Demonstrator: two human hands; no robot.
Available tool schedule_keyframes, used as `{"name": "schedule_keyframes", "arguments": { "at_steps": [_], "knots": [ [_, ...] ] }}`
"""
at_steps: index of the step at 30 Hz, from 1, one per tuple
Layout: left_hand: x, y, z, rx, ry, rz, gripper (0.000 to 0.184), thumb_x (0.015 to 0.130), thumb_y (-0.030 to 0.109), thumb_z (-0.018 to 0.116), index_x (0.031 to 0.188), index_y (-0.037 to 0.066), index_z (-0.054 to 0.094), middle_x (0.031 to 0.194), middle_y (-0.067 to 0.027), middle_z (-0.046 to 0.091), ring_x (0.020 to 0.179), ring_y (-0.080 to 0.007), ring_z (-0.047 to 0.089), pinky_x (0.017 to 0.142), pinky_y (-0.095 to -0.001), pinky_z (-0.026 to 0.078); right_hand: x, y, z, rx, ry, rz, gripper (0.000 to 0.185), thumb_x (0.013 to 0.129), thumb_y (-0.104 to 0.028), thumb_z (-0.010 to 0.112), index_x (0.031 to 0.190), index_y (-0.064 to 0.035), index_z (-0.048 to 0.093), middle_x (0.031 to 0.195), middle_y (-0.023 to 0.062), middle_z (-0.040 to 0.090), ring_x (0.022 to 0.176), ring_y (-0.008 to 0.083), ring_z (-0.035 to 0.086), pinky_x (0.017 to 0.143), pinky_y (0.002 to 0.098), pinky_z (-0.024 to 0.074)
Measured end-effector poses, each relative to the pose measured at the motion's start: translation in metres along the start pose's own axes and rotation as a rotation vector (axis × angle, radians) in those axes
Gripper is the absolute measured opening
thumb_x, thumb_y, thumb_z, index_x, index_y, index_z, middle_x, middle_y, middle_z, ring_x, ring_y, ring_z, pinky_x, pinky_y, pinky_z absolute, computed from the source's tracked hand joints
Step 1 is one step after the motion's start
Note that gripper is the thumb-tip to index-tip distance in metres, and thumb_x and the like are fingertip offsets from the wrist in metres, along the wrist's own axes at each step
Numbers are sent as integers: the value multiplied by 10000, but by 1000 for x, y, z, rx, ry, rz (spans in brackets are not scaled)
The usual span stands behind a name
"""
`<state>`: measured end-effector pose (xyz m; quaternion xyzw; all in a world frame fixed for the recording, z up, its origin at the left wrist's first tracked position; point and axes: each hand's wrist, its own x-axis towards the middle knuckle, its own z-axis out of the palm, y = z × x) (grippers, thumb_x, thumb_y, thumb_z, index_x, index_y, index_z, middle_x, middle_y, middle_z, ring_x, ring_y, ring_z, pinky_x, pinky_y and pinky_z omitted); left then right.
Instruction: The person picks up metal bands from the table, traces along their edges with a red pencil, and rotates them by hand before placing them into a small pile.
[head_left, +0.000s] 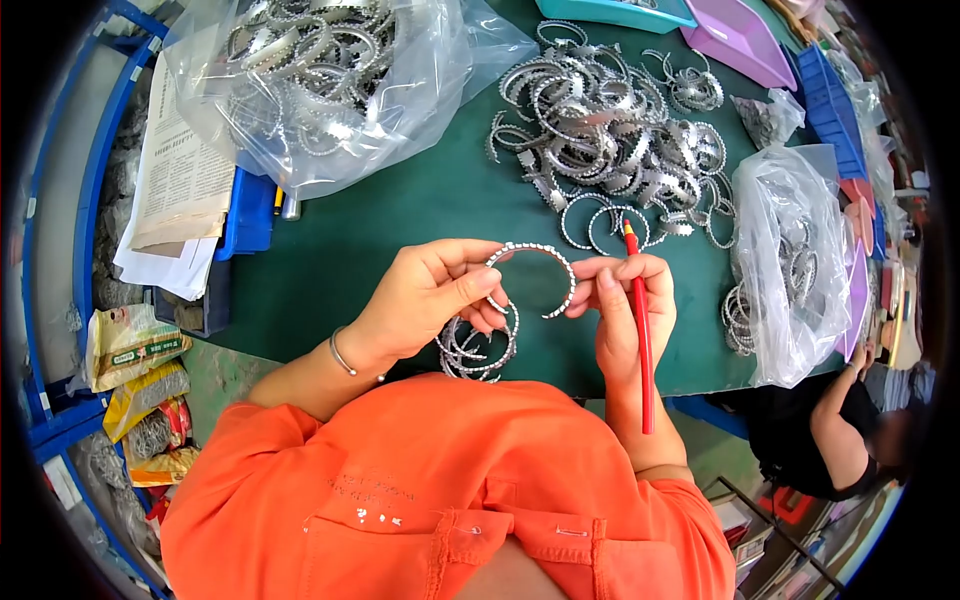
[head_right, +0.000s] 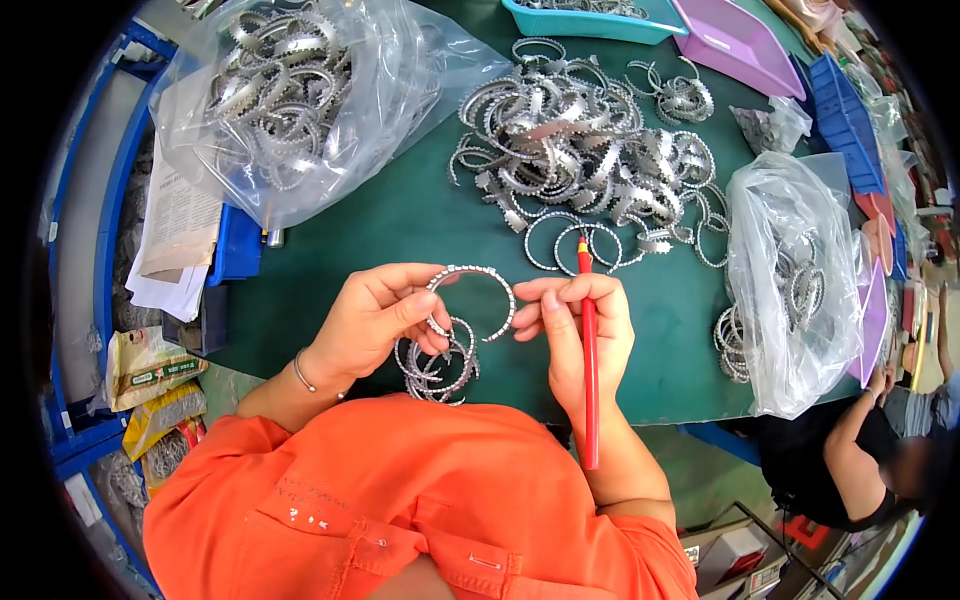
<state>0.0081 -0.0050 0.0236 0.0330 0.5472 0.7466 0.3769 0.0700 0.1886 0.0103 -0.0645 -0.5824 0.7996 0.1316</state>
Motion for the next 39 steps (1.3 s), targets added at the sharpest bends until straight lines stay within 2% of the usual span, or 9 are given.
{"name": "schedule_keyframes", "arguments": {
  "at_steps": [8,11,16,18,20,22,24,30,39],
  "knots": [
    [-1,-5,-2,7,1,40,289,873,63,499,1148,-24,492,825,-112,608,687,-145,614,625,-240,526,-6,-4,9,-20,2,108,159,828,43,525,909,-26,407,897,170,585,661,132,576,564,236,490],
    [-1,-9,-2,28,17,94,296,858,31,510,1149,-22,492,856,-119,607,720,-161,617,652,-254,528,-7,0,9,-89,-34,-3,272,759,92,601,910,-35,413,897,152,583,710,122,570,621,232,479],
    [-2,-7,-1,65,15,151,289,849,14,518,1135,-27,508,890,-116,606,755,-184,626,674,-263,529,-6,1,5,-122,-68,-69,268,759,90,602,896,-38,410,894,157,589,712,120,560,647,236,479],
    [-4,-4,1,55,18,95,281,863,43,508,1134,-31,507,885,-116,606,745,-185,629,662,-260,531,-6,2,6,-156,-66,-77,231,787,41,581,893,-54,399,877,154,587,662,143,581,532,219,465],
    [-4,-3,-1,46,22,37,277,877,71,497,1132,-36,506,880,-116,606,735,-185,631,649,-258,534,-6,-4,7,-128,-55,-19,217,791,46,579,891,-41,407,860,151,586,642,124,567,530,216,468],
    [-1,-5,-5,-118,-52,-78,288,904,129,460,1127,-47,504,857,-114,607,700,-183,635,618,-253,539,-6,-5,7,-101,-46,36,204,795,51,577,890,-28,415,843,148,585,622,106,552,527,212,471],
    [0,-8,-7,-127,-50,-74,305,919,162,428,1115,-59,504,825,-109,606,670,-184,637,594,-245,541,-5,-3,8,-39,-32,65,156,825,14,554,886,-24,416,815,138,580,574,95,538,478,203,456],
    [0,-8,-11,-288,-63,-162,301,924,160,407,1092,-69,507,794,-98,604,658,-194,642,581,-238,544,-4,0,10,-84,-52,73,118,848,-19,536,876,-28,422,787,120,576,569,92,535,483,193,444],
    [2,-11,-13,-301,-66,-113,289,923,140,402,1123,-50,490,817,-107,603,690,-202,645,606,-260,552,-1,-2,6,-155,-72,83,120,841,-4,538,869,-34,425,777,100,577,583,84,531,506,188,432]
  ]
}}
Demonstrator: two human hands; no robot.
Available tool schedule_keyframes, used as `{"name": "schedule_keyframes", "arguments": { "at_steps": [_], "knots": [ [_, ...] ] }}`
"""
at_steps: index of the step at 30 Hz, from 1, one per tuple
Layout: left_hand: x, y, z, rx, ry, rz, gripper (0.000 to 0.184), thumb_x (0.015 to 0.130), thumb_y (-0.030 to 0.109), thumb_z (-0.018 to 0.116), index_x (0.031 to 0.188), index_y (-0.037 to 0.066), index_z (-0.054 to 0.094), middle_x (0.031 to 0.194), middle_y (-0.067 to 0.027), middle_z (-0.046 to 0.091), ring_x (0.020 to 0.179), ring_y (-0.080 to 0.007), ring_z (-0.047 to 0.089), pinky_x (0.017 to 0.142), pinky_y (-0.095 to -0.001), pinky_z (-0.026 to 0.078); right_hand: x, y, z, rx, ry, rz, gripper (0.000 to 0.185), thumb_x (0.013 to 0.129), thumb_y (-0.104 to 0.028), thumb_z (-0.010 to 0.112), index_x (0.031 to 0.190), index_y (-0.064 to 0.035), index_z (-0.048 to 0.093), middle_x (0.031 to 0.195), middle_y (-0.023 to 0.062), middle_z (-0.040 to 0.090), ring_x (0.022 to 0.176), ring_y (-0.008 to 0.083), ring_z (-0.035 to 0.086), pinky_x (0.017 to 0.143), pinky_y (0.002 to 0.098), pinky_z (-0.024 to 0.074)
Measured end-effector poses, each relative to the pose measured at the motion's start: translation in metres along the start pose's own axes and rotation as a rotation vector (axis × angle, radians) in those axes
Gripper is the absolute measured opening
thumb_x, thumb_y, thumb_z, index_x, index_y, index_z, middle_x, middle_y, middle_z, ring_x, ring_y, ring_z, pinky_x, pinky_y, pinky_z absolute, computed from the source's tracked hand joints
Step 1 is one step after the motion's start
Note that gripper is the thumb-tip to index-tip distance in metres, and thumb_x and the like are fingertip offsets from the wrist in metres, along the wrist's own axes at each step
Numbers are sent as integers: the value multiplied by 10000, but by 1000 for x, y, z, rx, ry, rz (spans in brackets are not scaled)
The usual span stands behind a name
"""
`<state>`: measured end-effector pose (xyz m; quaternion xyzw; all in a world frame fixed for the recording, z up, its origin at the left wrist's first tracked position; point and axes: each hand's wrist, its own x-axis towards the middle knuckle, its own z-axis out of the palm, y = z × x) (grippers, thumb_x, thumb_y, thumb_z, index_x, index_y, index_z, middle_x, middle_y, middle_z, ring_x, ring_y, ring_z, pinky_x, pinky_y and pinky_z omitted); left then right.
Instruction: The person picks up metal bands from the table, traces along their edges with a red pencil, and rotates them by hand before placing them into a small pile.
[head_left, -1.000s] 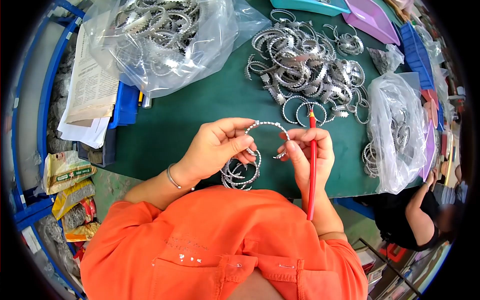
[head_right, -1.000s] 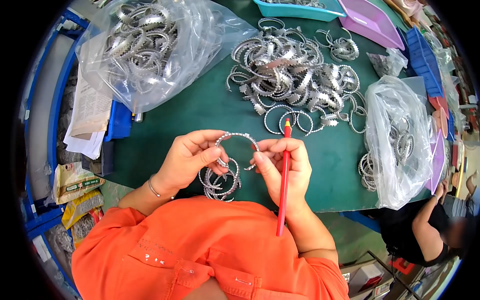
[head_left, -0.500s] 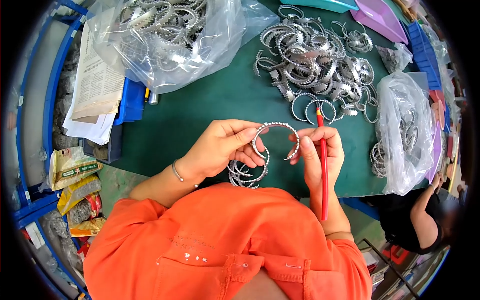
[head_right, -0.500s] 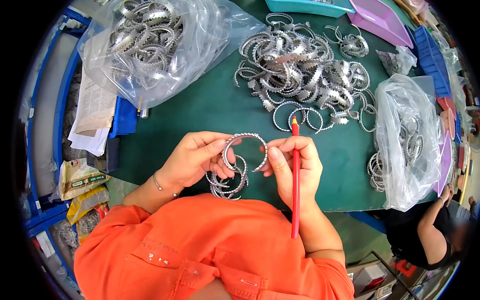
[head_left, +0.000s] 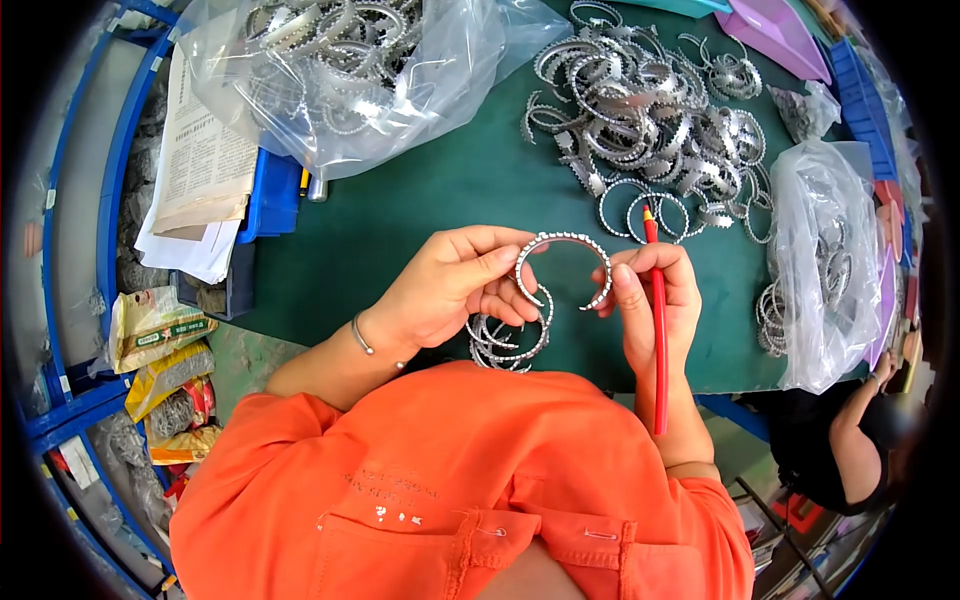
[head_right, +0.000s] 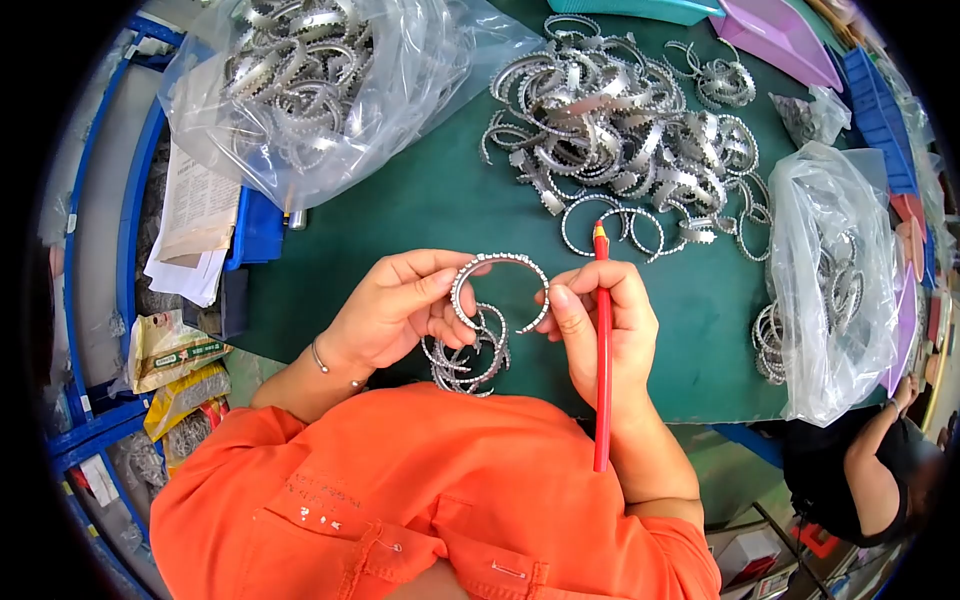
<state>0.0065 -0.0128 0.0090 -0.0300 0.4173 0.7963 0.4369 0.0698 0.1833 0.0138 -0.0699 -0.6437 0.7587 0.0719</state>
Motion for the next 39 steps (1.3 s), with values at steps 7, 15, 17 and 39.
{"name": "schedule_keyframes", "arguments": {
  "at_steps": [7,15,17,39],
  "knots": [
    [0,1,5,80,12,109,278,891,93,480,1141,-29,488,847,-94,598,720,-164,626,628,-255,542,5,7,1,-538,75,-646,198,693,67,643,794,-26,500,794,135,601,657,219,551,620,302,439],
    [0,-1,17,387,68,246,240,875,80,511,1092,-19,537,805,-50,581,657,-110,586,563,-206,502,1,8,19,55,-78,-141,185,759,102,577,797,-27,450,764,94,565,686,141,576,606,248,474],
    [2,0,16,406,86,238,263,877,98,517,1114,-14,524,796,-40,566,644,-107,575,533,-195,483,5,12,9,387,-143,-65,211,784,86,552,838,-55,405,788,119,558,669,157,567,596,261,483],
    [-1,-3,10,247,20,85,305,929,166,410,1143,-31,505,715,-61,558,560,-124,542,509,-226,455,3,10,-5,401,-29,197,152,825,-22,563,889,-49,428,822,140,575,608,144,573,491,226,481]
  ]
}}
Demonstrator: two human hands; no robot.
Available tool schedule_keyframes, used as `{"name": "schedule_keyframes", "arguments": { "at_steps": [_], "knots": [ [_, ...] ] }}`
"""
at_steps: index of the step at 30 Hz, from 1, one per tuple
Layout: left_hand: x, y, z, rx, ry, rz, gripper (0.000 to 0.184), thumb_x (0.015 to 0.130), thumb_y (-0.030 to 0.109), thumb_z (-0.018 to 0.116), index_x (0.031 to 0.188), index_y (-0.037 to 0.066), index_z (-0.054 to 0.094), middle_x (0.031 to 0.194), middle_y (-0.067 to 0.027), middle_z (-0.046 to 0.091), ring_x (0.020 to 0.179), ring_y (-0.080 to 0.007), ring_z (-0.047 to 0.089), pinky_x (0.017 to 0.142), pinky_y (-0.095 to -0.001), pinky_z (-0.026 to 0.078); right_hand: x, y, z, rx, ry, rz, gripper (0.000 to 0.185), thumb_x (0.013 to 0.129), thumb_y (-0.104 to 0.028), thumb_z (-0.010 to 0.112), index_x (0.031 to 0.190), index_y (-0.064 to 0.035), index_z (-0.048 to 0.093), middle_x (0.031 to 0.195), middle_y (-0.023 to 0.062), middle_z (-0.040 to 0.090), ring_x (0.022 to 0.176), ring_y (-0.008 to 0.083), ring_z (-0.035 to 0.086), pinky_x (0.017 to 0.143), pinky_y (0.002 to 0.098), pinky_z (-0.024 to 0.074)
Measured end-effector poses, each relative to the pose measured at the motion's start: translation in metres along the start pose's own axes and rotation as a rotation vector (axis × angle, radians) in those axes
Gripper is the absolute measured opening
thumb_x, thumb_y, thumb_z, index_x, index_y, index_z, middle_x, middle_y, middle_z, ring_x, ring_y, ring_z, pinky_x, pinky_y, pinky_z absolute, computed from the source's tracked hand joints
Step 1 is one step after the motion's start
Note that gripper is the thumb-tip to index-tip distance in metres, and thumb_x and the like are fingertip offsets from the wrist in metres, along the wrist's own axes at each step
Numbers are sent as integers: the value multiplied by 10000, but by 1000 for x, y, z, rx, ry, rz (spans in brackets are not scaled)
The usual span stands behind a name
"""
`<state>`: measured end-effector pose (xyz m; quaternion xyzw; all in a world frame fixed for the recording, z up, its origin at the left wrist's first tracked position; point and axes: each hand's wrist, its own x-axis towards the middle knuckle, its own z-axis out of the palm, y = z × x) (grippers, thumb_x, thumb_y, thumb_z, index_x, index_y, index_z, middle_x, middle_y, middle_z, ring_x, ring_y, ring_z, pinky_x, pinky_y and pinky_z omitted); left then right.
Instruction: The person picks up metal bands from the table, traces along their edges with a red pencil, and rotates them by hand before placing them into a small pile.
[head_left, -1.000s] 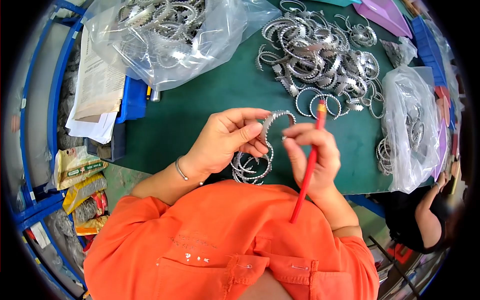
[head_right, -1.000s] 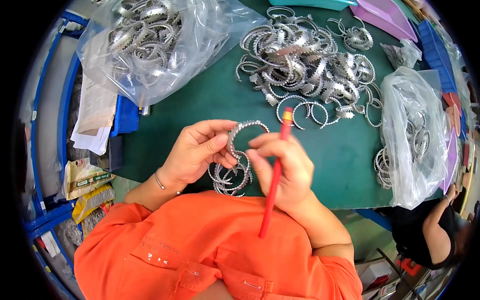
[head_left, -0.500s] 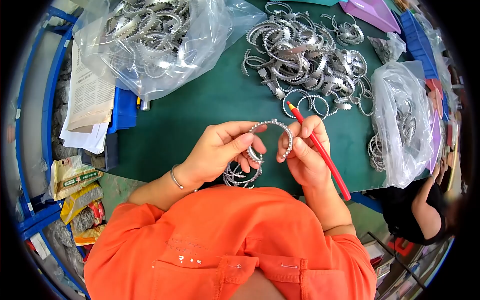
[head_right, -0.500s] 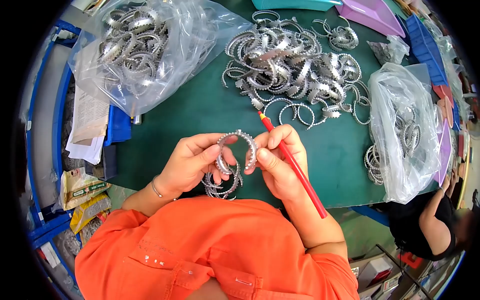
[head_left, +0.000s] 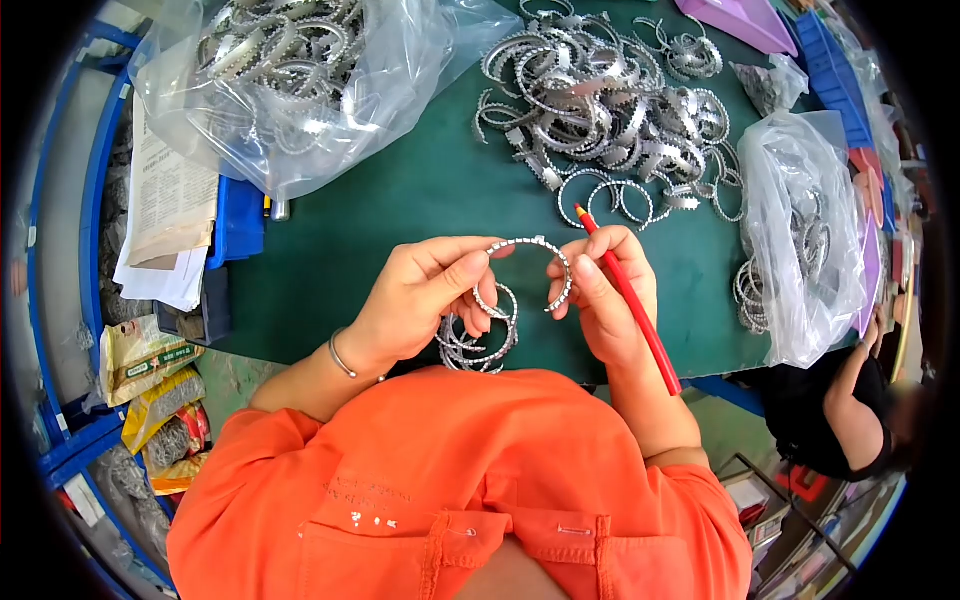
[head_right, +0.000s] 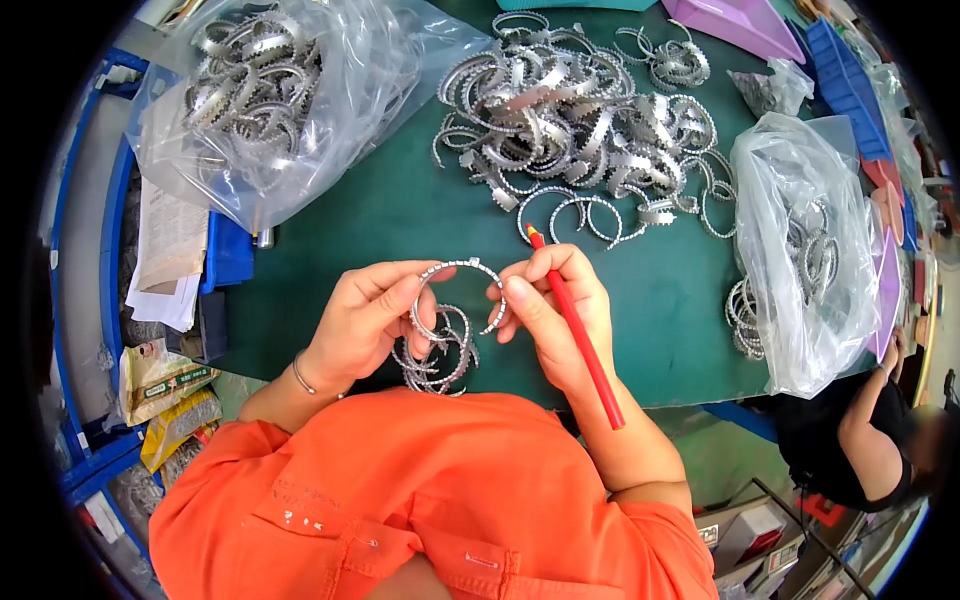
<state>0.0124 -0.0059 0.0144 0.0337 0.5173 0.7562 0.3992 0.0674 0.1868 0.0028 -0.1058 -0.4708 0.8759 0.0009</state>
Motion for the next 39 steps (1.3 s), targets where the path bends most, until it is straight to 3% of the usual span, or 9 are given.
{"name": "schedule_keyframes", "arguments": {
  "at_steps": [8,11,17,24,31,36,39],
  "knots": [
    [-1,-1,1,-144,15,-14,312,937,159,376,1161,-24,494,735,-65,558,566,-128,542,525,-225,457,1,1,-1,-17,22,-1,165,816,-19,574,884,-53,427,801,139,582,588,156,581,459,223,475],
    [0,-2,-3,-206,-55,18,294,933,149,401,1149,-28,495,798,-87,587,628,-110,579,581,-230,500,1,1,-1,-5,14,-21,162,817,-18,571,882,-54,427,803,140,582,586,164,582,450,226,475],
    [0,-2,-1,-173,-19,6,306,931,134,384,1181,-15,479,769,-77,576,576,-126,558,520,-217,469,0,1,-1,0,0,-30,154,822,-14,560,885,-54,425,801,140,581,585,162,585,444,226,478],
    [0,0,0,-197,-7,-20,273,930,146,398,1123,-18,497,756,-74,577,580,-118,566,531,-213,480,-5,-7,4,-113,1,-92,176,810,-5,573,876,-59,419,790,122,575,558,107,530,455,193,433],
    [1,-2,-2,-169,-13,-7,245,920,154,432,1049,-33,521,782,-90,590,600,-121,579,552,-221,496,-10,-12,10,-249,-8,-195,225,783,38,595,876,-54,412,797,103,553,589,79,487,509,188,412],
    [1,-4,-4,-159,-54,-10,254,916,162,442,1021,-50,534,847,-114,602,669,-145,609,610,-251,528,-11,-12,8,-468,-107,-453,281,748,54,635,893,-44,415,810,103,546,600,72,458,542,190,392],
    [2,-6,-3,-167,-42,-2,264,916,168,443,1018,-58,535,917,-143,600,767,-174,624,673,-274,537,-11,-18,6,-579,-119,-537,264,719,64,654,851,-36,448,814,146,582,600,100,499,521,204,405]
  ]
}}
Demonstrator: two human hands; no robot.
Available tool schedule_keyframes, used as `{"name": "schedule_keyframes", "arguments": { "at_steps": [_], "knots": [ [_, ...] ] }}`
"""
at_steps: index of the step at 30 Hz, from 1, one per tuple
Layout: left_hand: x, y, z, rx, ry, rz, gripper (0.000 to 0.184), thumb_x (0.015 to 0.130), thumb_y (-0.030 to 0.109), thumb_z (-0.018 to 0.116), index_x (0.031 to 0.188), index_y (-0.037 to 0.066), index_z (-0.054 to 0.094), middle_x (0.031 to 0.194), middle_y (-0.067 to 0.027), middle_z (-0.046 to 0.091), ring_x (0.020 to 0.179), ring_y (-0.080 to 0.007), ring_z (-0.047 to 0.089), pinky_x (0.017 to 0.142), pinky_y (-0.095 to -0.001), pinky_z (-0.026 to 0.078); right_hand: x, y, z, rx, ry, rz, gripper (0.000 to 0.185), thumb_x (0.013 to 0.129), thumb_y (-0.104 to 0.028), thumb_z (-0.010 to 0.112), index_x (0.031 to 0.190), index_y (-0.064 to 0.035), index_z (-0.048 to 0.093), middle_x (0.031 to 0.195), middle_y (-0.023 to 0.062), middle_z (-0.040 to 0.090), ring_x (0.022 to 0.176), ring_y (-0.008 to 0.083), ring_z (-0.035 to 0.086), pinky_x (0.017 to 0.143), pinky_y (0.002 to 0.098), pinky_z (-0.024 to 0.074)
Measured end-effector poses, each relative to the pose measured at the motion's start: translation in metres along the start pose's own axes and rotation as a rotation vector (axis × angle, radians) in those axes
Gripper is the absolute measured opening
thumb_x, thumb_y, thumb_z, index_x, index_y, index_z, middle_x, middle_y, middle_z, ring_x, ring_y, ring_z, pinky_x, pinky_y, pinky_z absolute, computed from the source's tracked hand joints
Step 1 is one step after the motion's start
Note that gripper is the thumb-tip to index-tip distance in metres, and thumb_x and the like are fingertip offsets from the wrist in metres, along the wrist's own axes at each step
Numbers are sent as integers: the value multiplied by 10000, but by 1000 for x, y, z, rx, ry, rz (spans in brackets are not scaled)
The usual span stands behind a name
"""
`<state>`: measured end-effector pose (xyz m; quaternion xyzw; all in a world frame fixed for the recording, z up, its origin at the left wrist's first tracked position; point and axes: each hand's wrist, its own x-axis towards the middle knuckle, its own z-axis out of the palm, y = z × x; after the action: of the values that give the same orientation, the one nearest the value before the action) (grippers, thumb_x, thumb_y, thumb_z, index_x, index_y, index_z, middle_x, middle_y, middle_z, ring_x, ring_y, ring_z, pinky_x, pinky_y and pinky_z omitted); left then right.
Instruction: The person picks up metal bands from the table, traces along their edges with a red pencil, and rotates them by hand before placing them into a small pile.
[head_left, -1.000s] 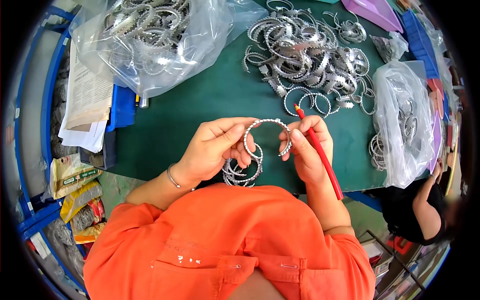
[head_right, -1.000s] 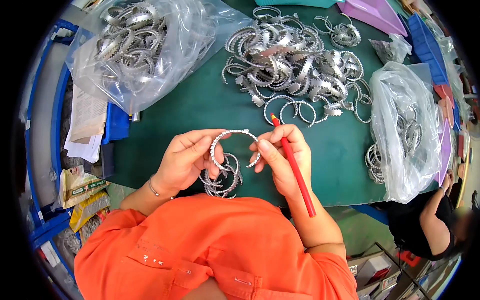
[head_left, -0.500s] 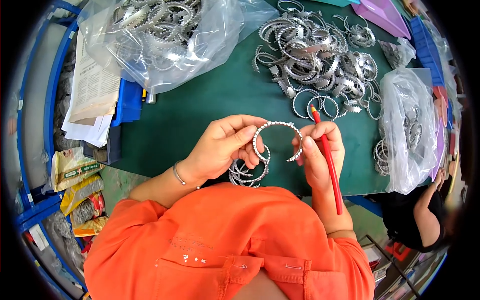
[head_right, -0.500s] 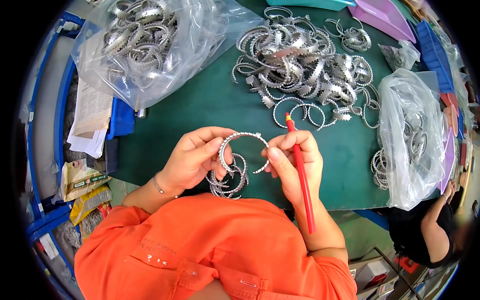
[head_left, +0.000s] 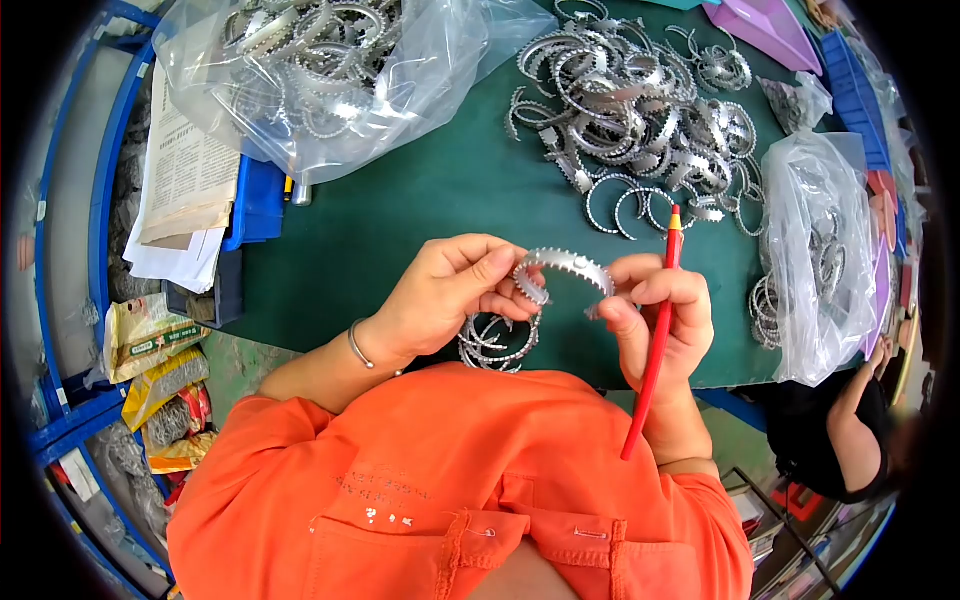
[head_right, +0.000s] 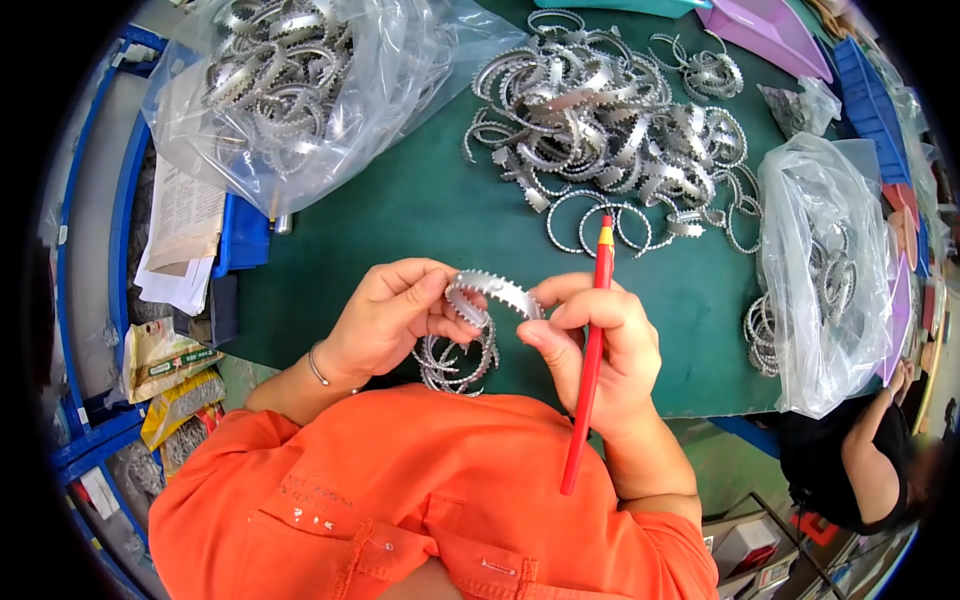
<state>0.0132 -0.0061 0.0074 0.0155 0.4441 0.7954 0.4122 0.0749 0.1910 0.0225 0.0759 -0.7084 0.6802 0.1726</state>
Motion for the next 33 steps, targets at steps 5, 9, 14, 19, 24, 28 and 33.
{"name": "schedule_keyframes", "arguments": {
  "at_steps": [5,9,14,19,24,28,33],
  "knots": [
    [3,2,-1,71,34,157,230,845,46,535,1053,-52,528,1022,-161,585,984,-232,577,831,-308,491,10,2,-4,-129,-83,-175,259,688,88,661,817,-34,473,859,201,610,636,165,566,553,251,476],
    [2,6,2,41,103,254,379,746,-96,582,1111,-43,495,1099,-144,536,1049,-265,538,865,-327,473,6,5,-2,-32,-65,-109,267,689,110,645,827,-18,456,1036,246,542,719,199,614,617,282,520],
    [2,6,2,100,59,237,428,729,-134,568,1135,-26,491,1109,-129,515,1066,-275,525,883,-344,466,2,0,0,128,1,-22,277,687,95,661,827,-19,451,1066,236,515,777,222,624,661,294,523],
    [6,-3,-2,157,-27,418,378,709,-173,546,1050,-12,528,1120,-148,491,1057,-304,527,904,-379,452,6,-6,3,-6,-57,-116,291,662,86,688,804,-34,464,947,197,582,725,190,586,614,279,509],
    [6,-4,-6,173,-40,471,357,688,-191,557,993,-7,529,1104,-157,490,1044,-329,530,890,-392,463,4,-5,3,-69,-65,-163,279,673,97,672,808,-33,466,891,187,592,668,180,577,546,261,491],
    [5,-3,-5,226,-31,539,343,699,-198,548,984,-10,516,1092,-159,484,1035,-335,534,871,-383,481,3,-4,1,-84,-58,-165,265,682,107,655,806,-23,460,892,193,584,657,177,587,536,254,494],
    [4,2,-1,332,-34,621,332,712,-201,536,988,-19,506,1083,-158,475,1024,-331,541,840,-360,505,3,-4,-1,-99,-45,-155,264,681,106,648,813,-21,458,896,196,580,661,179,596,542,252,498]
  ]
}}
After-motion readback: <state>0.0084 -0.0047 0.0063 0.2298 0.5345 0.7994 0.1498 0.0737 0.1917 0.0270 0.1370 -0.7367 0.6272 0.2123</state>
